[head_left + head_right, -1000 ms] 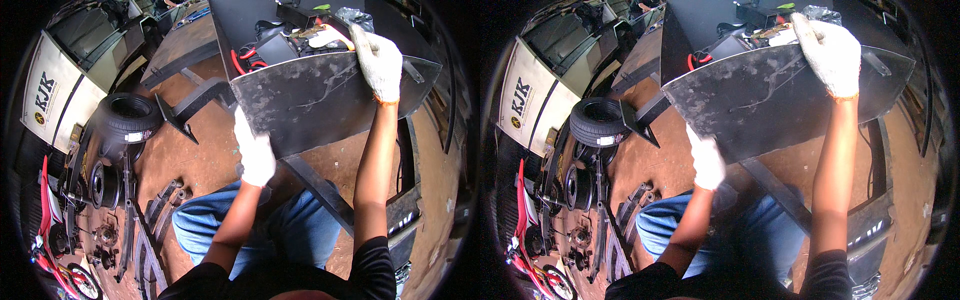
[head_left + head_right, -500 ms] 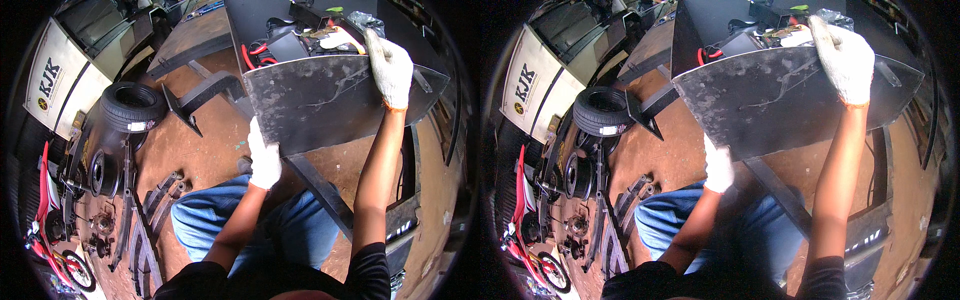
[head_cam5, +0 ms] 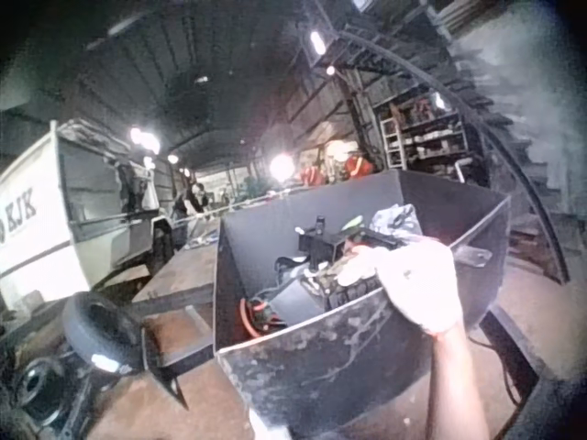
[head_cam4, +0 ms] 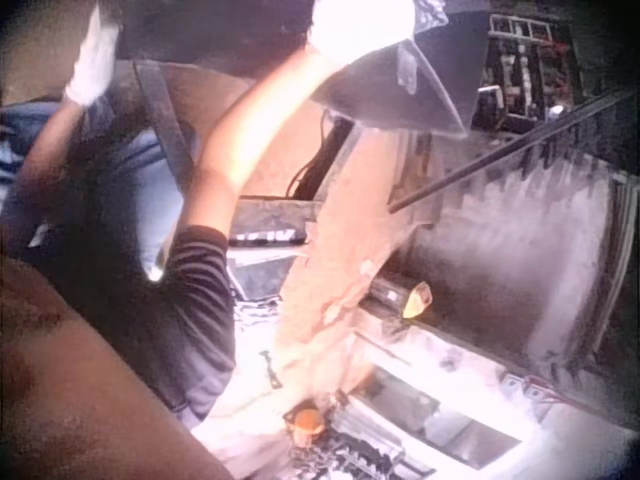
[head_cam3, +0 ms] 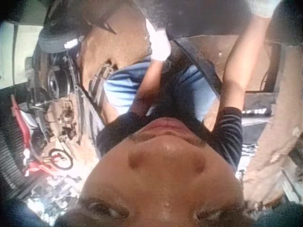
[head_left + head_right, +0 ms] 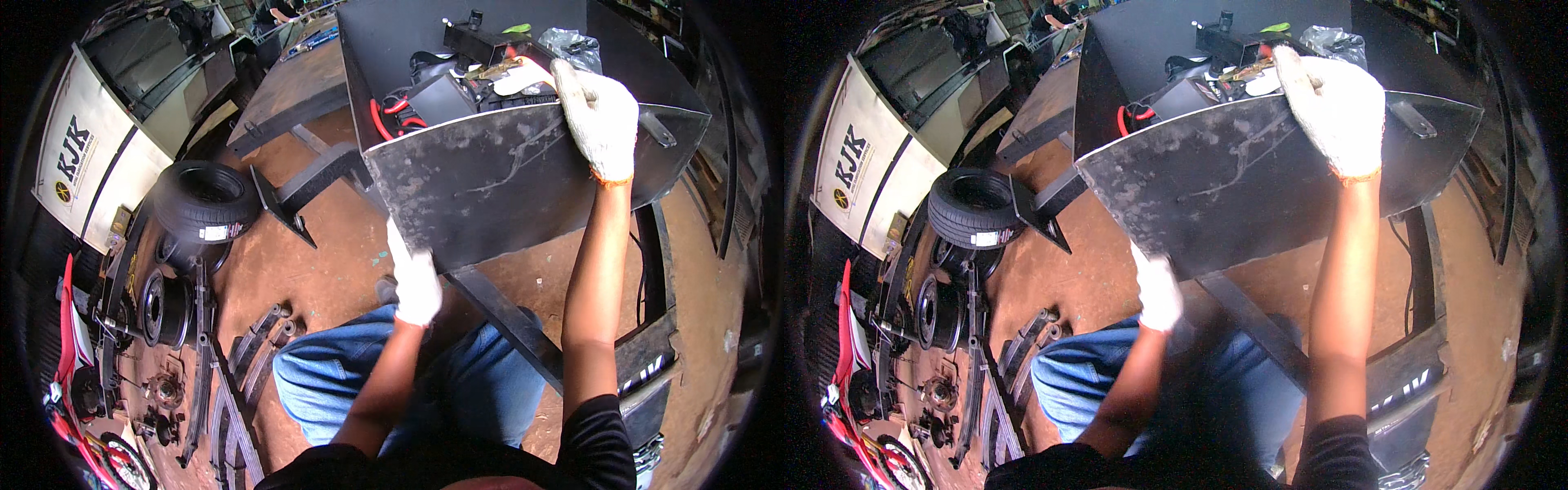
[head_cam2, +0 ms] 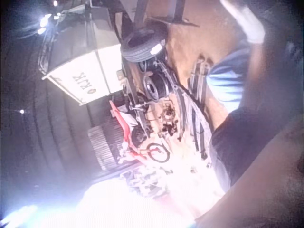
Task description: The person sands a large black metal sheet on a workbench using a sanding block. They repeatedly rub the surface, flip the sheet, and continue sanding different areas.
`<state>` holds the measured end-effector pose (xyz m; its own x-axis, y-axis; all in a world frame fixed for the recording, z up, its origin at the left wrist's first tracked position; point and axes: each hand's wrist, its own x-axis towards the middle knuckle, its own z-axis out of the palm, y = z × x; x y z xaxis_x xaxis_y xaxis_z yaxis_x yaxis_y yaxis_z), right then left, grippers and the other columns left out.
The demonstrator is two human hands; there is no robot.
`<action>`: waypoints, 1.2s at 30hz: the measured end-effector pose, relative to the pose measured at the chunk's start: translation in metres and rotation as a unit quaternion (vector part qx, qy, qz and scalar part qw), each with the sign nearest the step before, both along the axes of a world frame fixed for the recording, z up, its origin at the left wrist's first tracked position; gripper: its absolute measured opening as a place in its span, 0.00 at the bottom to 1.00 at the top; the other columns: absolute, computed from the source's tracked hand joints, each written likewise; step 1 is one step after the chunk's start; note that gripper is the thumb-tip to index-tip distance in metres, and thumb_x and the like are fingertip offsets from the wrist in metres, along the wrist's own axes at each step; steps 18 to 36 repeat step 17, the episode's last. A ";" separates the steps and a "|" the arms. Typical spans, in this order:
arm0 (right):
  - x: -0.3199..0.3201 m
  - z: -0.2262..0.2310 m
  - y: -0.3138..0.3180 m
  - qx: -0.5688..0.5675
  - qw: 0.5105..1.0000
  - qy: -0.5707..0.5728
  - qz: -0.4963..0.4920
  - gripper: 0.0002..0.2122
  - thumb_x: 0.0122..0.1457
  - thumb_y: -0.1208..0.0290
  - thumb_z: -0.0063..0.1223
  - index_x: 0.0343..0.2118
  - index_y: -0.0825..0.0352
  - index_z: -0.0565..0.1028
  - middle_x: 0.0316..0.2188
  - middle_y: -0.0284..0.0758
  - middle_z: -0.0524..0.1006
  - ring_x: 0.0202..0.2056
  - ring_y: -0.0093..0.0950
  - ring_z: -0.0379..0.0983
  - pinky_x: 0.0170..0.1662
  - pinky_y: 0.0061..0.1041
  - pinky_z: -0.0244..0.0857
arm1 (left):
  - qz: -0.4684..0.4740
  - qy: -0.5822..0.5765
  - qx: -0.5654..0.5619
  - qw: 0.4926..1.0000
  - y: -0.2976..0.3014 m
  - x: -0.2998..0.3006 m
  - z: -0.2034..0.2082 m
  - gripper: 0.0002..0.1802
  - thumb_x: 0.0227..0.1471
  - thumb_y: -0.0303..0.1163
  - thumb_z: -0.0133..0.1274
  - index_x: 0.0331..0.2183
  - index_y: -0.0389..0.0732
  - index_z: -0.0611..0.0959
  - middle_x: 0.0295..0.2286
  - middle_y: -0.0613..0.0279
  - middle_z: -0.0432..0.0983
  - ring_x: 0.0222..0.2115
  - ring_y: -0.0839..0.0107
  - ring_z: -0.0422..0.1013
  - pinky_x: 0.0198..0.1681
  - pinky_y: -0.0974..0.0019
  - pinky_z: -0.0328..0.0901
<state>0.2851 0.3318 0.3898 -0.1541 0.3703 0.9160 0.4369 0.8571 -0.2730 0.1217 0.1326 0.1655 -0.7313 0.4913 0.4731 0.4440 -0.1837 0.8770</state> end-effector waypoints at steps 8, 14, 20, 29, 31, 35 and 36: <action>0.006 -0.002 0.001 -0.024 0.999 -0.024 0.013 0.15 0.64 0.59 0.60 0.37 0.69 0.84 0.22 0.44 0.78 0.21 0.27 0.71 0.31 0.25 0.67 | -0.011 0.121 0.051 0.991 0.004 -0.014 0.166 0.34 0.63 0.31 0.41 0.69 0.38 0.57 0.58 0.45 0.70 0.55 0.59 0.70 0.62 0.62 0.61; -0.007 -0.004 -0.001 0.012 0.999 0.014 0.029 0.19 0.66 0.52 0.54 0.30 0.63 0.86 0.20 0.40 0.78 0.22 0.37 0.75 0.29 0.29 0.66 | 0.049 0.076 -0.032 0.995 -0.008 -0.004 -0.070 0.39 0.59 0.27 0.40 0.70 0.39 0.53 0.59 0.47 0.70 0.59 0.57 0.68 0.63 0.59 0.59; 0.002 -0.002 0.005 0.018 1.000 0.003 0.017 0.19 0.66 0.51 0.53 0.32 0.62 0.86 0.21 0.40 0.79 0.23 0.36 0.76 0.30 0.29 0.67 | -0.055 -0.044 -0.042 0.997 -0.005 -0.011 -0.071 0.43 0.56 0.23 0.41 0.71 0.43 0.50 0.70 0.53 0.49 0.69 0.57 0.51 0.71 0.60 0.46; 0.002 -0.002 0.005 0.018 1.000 0.003 0.017 0.19 0.66 0.51 0.53 0.32 0.62 0.86 0.21 0.40 0.79 0.23 0.36 0.76 0.30 0.29 0.67 | -0.055 -0.044 -0.042 0.997 -0.005 -0.011 -0.071 0.43 0.56 0.23 0.41 0.71 0.43 0.50 0.70 0.53 0.49 0.69 0.57 0.51 0.71 0.60 0.46; 0.002 -0.002 0.005 0.018 1.000 0.003 0.017 0.19 0.66 0.51 0.53 0.32 0.62 0.86 0.21 0.40 0.79 0.23 0.36 0.76 0.30 0.29 0.67 | -0.055 -0.044 -0.042 0.997 -0.005 -0.011 -0.071 0.43 0.56 0.23 0.41 0.71 0.43 0.50 0.70 0.53 0.49 0.69 0.57 0.51 0.71 0.60 0.46; 0.002 -0.002 0.005 0.018 1.000 0.003 0.017 0.19 0.66 0.51 0.53 0.32 0.62 0.86 0.21 0.40 0.79 0.23 0.36 0.76 0.30 0.29 0.67 | -0.055 -0.044 -0.042 0.997 -0.005 -0.011 -0.071 0.43 0.56 0.23 0.41 0.71 0.43 0.50 0.70 0.53 0.49 0.69 0.57 0.51 0.71 0.60 0.46; 0.002 -0.002 0.005 0.018 1.000 0.003 0.017 0.19 0.66 0.51 0.53 0.32 0.62 0.86 0.21 0.40 0.79 0.23 0.36 0.76 0.30 0.29 0.67 | -0.055 -0.044 -0.042 0.997 -0.005 -0.011 -0.071 0.43 0.56 0.23 0.41 0.71 0.43 0.50 0.70 0.53 0.49 0.69 0.57 0.51 0.71 0.60 0.46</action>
